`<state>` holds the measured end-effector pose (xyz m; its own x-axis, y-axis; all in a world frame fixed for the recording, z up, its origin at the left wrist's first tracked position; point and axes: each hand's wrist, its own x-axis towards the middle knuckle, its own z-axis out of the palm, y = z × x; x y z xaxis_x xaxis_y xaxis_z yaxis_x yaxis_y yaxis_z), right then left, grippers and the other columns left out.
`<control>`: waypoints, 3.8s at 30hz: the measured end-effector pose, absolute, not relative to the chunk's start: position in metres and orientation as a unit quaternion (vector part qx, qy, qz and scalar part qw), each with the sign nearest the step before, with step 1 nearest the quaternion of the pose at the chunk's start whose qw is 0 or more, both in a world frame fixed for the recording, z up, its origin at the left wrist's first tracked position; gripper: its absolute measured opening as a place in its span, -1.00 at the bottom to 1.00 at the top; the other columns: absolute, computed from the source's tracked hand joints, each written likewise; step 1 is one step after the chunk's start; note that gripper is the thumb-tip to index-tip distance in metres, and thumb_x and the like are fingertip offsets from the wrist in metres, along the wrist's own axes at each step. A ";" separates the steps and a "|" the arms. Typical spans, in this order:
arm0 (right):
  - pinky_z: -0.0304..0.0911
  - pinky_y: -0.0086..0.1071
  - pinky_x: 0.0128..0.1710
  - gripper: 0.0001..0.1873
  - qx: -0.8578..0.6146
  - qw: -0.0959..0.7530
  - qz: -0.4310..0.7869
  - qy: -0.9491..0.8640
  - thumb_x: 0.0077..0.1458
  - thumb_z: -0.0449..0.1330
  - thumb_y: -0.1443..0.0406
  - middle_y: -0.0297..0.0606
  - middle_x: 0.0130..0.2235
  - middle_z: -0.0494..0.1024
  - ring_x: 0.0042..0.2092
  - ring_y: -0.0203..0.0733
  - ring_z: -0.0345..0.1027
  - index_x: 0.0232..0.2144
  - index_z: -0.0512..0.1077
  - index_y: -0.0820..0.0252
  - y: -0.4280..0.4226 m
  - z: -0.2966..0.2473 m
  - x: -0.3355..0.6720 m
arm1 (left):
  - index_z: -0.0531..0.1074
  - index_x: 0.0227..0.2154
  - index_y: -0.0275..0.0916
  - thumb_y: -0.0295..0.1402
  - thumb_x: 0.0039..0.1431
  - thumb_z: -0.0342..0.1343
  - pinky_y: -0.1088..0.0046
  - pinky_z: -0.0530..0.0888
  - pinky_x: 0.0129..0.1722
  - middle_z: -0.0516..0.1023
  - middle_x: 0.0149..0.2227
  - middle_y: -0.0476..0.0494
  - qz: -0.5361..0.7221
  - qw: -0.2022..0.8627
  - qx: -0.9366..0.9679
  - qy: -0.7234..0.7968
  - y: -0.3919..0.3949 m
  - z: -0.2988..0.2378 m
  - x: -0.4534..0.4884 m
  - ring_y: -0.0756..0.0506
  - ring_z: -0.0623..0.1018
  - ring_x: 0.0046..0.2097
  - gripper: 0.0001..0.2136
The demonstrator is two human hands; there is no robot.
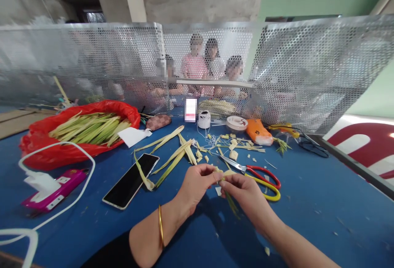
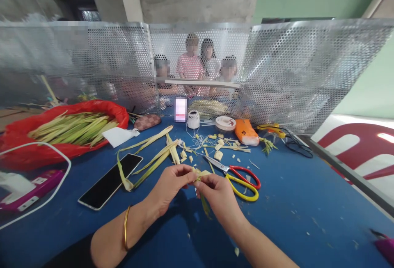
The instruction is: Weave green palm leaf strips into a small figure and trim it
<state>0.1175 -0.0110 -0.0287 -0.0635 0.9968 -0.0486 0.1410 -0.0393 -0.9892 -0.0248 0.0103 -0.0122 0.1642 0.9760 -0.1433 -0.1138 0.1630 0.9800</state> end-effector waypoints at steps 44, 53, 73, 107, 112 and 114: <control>0.15 -0.46 -0.46 -0.65 -0.456 0.418 0.658 -0.430 -0.16 0.39 0.09 -0.37 -0.55 0.42 -0.50 -0.37 0.24 -0.52 0.43 0.24 -0.015 -0.021 0.125 | 0.41 -0.54 -0.29 -0.20 -0.06 0.29 0.51 0.41 -0.42 0.46 -0.56 -0.01 0.495 0.655 0.362 0.442 0.014 -0.022 -0.022 0.05 0.44 -0.51 -0.74; -0.01 -0.45 -0.52 -0.69 -0.511 0.426 0.541 -0.514 -0.17 0.36 0.13 -0.42 -0.58 0.35 -0.52 -0.39 0.09 -0.51 0.40 0.22 -0.009 -0.018 0.131 | 0.41 -0.36 -0.29 -0.24 -0.03 0.30 0.49 0.46 -0.44 0.54 -0.38 -0.12 0.439 0.674 0.395 0.443 0.011 -0.014 -0.026 -0.02 0.54 -0.41 -0.73; 0.09 -0.48 -0.47 -0.76 -0.476 0.440 0.612 -0.454 -0.15 0.38 0.20 -0.38 -0.53 0.44 -0.49 -0.39 0.19 -0.44 0.49 0.23 -0.011 -0.013 0.136 | 0.44 -0.27 -0.30 -0.40 -0.20 0.38 0.49 0.44 -0.42 0.52 -0.42 -0.06 0.418 0.700 0.415 0.404 0.012 -0.016 -0.027 -0.02 0.52 -0.41 -0.63; -0.03 -0.43 -0.54 -0.73 -0.519 0.395 0.469 -0.595 -0.01 0.22 0.12 -0.45 -0.63 0.27 -0.55 -0.34 0.05 -0.57 0.32 0.15 -0.007 -0.019 0.138 | 0.53 -0.33 -0.29 -0.39 -0.17 0.35 0.37 0.46 -0.24 0.49 -0.43 -0.04 0.326 0.773 0.414 0.354 0.016 -0.016 -0.033 0.02 0.48 -0.43 -0.73; -0.02 -0.42 -0.54 -0.76 -0.533 0.368 0.452 -0.614 0.07 0.14 0.15 -0.43 -0.61 0.29 -0.54 -0.33 0.07 -0.52 0.38 0.17 -0.007 -0.026 0.135 | 0.56 -0.35 -0.29 -0.41 -0.18 0.32 0.45 0.41 -0.24 0.52 -0.37 -0.08 0.371 0.731 0.432 0.375 0.017 -0.021 -0.028 0.01 0.47 -0.36 -0.76; -0.03 -0.43 -0.55 -0.77 -0.543 0.373 0.432 -0.616 0.06 0.14 0.18 -0.44 -0.62 0.27 -0.55 -0.33 0.06 -0.55 0.37 0.17 -0.008 -0.026 0.134 | 0.56 -0.38 -0.29 -0.36 -0.16 0.33 0.47 0.40 -0.28 0.52 -0.36 -0.10 0.378 0.723 0.435 0.381 0.016 -0.023 -0.026 -0.01 0.47 -0.33 -0.79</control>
